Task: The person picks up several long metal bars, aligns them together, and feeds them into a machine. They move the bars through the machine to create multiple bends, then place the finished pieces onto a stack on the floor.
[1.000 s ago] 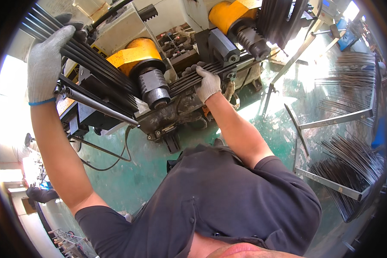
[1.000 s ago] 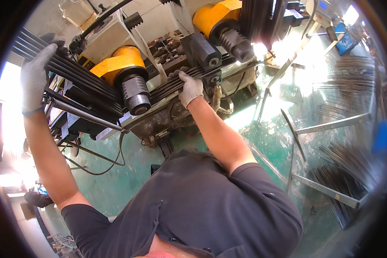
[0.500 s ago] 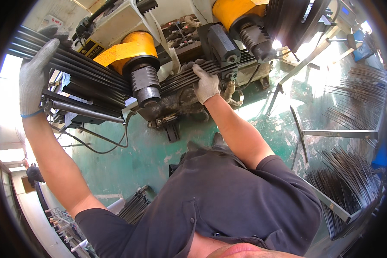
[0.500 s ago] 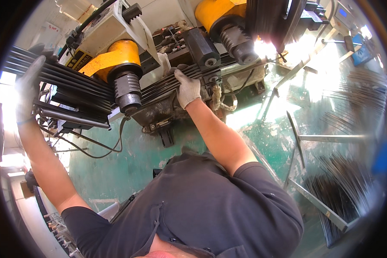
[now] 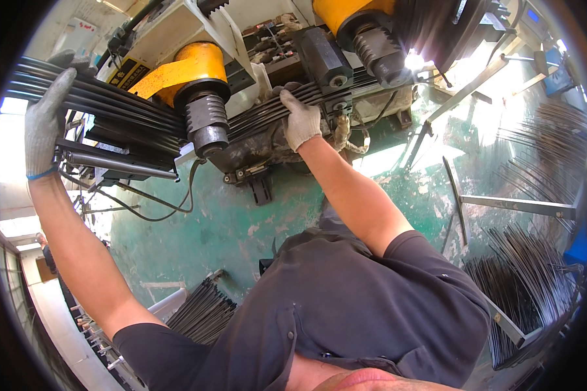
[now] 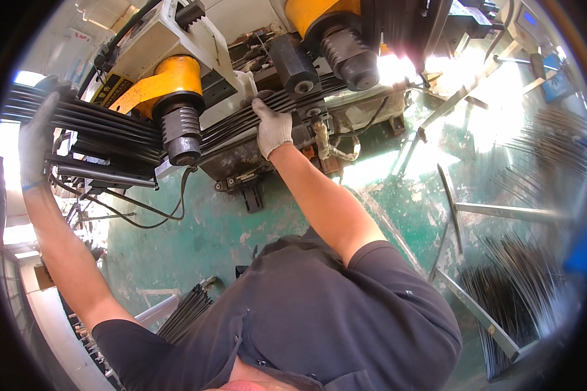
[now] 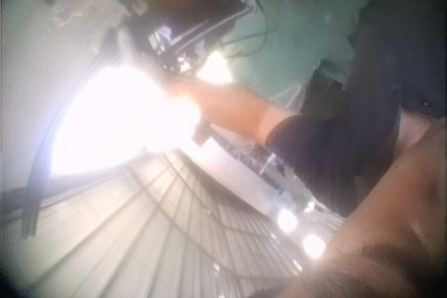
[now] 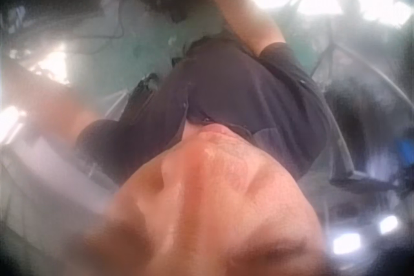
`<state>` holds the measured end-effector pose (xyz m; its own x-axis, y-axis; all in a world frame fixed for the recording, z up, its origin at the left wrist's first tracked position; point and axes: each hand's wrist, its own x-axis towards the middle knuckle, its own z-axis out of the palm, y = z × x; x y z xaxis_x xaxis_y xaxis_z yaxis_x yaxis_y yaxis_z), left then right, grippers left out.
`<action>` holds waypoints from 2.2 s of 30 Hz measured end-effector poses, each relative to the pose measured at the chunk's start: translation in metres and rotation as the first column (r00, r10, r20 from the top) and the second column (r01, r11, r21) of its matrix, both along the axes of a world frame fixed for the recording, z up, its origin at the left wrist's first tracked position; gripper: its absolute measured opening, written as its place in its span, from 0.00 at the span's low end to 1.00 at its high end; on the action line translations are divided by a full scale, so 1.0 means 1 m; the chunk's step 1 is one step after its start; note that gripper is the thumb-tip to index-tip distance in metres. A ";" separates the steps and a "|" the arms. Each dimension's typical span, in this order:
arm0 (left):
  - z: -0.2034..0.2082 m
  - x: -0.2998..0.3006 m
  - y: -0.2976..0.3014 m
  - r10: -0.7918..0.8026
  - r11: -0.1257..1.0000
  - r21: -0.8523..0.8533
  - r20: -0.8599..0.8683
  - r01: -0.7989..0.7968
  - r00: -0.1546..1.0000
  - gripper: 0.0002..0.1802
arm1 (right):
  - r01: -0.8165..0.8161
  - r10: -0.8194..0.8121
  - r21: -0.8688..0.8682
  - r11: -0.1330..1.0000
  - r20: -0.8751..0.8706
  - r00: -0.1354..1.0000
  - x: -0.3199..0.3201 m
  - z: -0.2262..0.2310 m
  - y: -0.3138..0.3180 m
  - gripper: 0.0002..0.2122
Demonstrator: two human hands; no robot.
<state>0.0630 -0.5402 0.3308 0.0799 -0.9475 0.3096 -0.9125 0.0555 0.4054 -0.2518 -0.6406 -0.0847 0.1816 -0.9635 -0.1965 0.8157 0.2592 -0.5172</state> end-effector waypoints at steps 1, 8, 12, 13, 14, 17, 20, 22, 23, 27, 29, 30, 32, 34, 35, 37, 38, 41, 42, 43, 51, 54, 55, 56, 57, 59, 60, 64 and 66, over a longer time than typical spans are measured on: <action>-0.002 -0.003 -0.001 -0.017 1.000 -0.001 -0.034 0.017 0.999 0.20 | -0.016 0.016 0.001 1.000 -0.016 1.000 -0.002 0.002 0.000 0.07; 0.001 -0.025 0.018 0.022 0.999 -0.050 0.353 -0.005 0.935 0.21 | -0.032 0.030 0.052 0.998 0.026 0.999 -0.012 0.015 0.004 0.03; -0.002 -0.071 0.053 0.156 0.975 -0.137 -0.149 -0.176 0.976 0.20 | 0.002 0.005 -0.052 0.999 0.136 0.991 -0.031 0.018 0.028 0.04; -0.004 -0.049 0.081 0.059 0.985 -0.152 -0.168 -0.085 0.984 0.21 | -0.017 0.017 -0.016 1.000 0.058 0.998 -0.041 0.022 0.044 0.03; -0.012 -0.075 0.099 0.097 0.973 -0.221 0.114 -0.070 0.989 0.23 | -0.029 0.027 -0.045 0.999 -0.061 0.998 -0.058 0.026 0.061 0.03; -0.032 -0.111 0.155 0.134 0.961 -0.276 0.532 0.022 0.836 0.24 | -0.079 0.040 -0.157 0.984 -0.239 0.970 -0.116 0.020 0.098 0.03; -0.090 -0.174 0.180 0.003 0.939 -0.307 -0.447 -0.157 0.895 0.20 | 0.066 -0.073 -0.054 0.996 -0.129 0.989 -0.203 0.016 0.132 0.01; -0.126 -0.223 0.193 -0.143 0.917 -0.346 -0.748 -0.197 0.649 0.22 | 0.170 -0.185 -0.080 0.982 -0.252 0.950 -0.280 -0.018 0.142 0.04; -0.141 -0.224 0.207 -0.315 0.912 -0.408 -0.773 -0.051 0.551 0.21 | 0.195 -0.215 -0.092 0.977 -0.422 0.881 -0.323 -0.027 0.154 0.06; -0.215 -0.327 0.203 -0.272 0.908 -0.378 -0.862 -0.182 0.428 0.15 | 0.591 -0.445 -0.038 0.806 -0.698 0.561 -0.513 -0.027 0.188 0.16; -0.250 -0.399 0.206 -0.049 0.973 -0.113 -0.952 -0.200 0.301 0.16 | 0.711 -0.561 -0.128 0.691 -0.716 0.416 -0.609 -0.035 0.191 0.15; -0.278 -0.440 0.207 -0.006 0.984 -0.049 -0.970 -0.170 0.244 0.13 | 0.746 -0.629 -0.203 0.634 -0.696 0.345 -0.656 -0.030 0.193 0.15; -0.328 -0.504 0.211 0.065 0.997 0.059 -0.988 0.044 -0.142 0.13 | 0.780 -0.680 -0.298 0.550 -0.702 0.211 -0.744 -0.012 0.204 0.15; -0.376 -0.573 0.209 0.142 0.986 0.081 -0.869 0.146 -0.474 0.17 | 0.782 -0.631 -0.347 0.518 -0.772 0.075 -0.832 0.007 0.216 0.15; -0.397 -0.608 0.207 0.189 0.973 0.078 -0.803 0.215 -0.564 0.18 | 0.779 -0.586 -0.361 0.512 -0.810 0.010 -0.877 0.010 0.219 0.14; -0.438 -0.675 0.198 0.310 0.946 0.168 -0.709 0.276 -0.633 0.17 | 0.769 -0.478 -0.380 0.514 -0.871 -0.112 -0.957 0.023 0.223 0.15; -0.458 -0.711 0.193 0.378 0.925 0.222 -0.625 0.309 -0.683 0.16 | 0.756 -0.453 -0.397 0.521 -0.879 -0.149 -0.992 0.038 0.222 0.16; -0.494 -0.800 0.177 0.644 0.764 0.418 -0.465 0.490 -0.607 0.13 | 0.622 -0.093 -0.510 0.594 -0.812 -0.576 -1.136 0.032 0.214 0.21; -0.496 -0.821 0.176 0.717 0.696 0.475 -0.413 0.539 -0.562 0.13 | 0.614 -0.075 -0.543 0.573 -0.781 -0.620 -1.160 0.036 0.199 0.22; -0.479 -0.836 0.179 0.737 0.670 0.469 -0.516 0.576 -0.437 0.15 | 0.600 -0.057 -0.582 0.548 -0.742 -0.668 -1.187 0.043 0.184 0.22; -0.445 -0.867 0.151 0.517 0.819 0.444 -0.845 0.363 -0.134 0.18 | 0.713 0.338 -0.215 0.667 -0.765 -0.548 -1.308 0.051 0.098 0.19; -0.460 -0.867 0.160 0.606 0.773 0.541 -0.784 0.331 -0.134 0.17 | 0.715 0.440 -0.182 0.675 -0.678 -0.588 -1.369 0.055 0.105 0.22; -0.464 -0.869 0.174 0.638 0.755 0.586 -0.760 0.293 -0.125 0.17 | 0.725 0.490 -0.130 0.676 -0.656 -0.574 -1.342 0.086 0.105 0.25; -0.469 -0.870 0.189 0.671 0.733 0.631 -0.732 0.254 -0.118 0.17 | 0.752 0.595 -0.163 0.638 -0.515 -0.617 -1.314 0.103 0.092 0.28; -0.473 -0.871 0.200 0.703 0.704 0.669 -0.704 0.238 -0.102 0.17 | 0.781 0.697 -0.218 0.585 -0.357 -0.622 -1.293 0.123 0.094 0.31; -0.492 -0.858 0.224 0.719 0.694 0.677 -0.672 0.245 -0.179 0.17 | 0.773 0.669 -0.332 0.540 -0.388 -0.634 -1.251 0.144 0.092 0.39; -0.494 -0.857 0.233 0.719 0.695 0.689 -0.661 0.206 -0.212 0.17 | 0.725 0.557 -0.322 0.609 -0.476 -0.680 -1.225 0.159 0.099 0.35; -0.477 -0.820 0.268 0.642 0.763 0.644 -0.745 0.053 -0.181 0.17 | 0.020 0.096 -0.857 0.515 0.034 -0.995 -1.191 0.032 0.146 0.30; -0.476 -0.794 0.293 0.586 0.798 0.600 -0.795 -0.064 -0.156 0.15 | 0.352 0.133 -0.731 0.585 -0.341 -0.931 -1.131 -0.041 0.167 0.28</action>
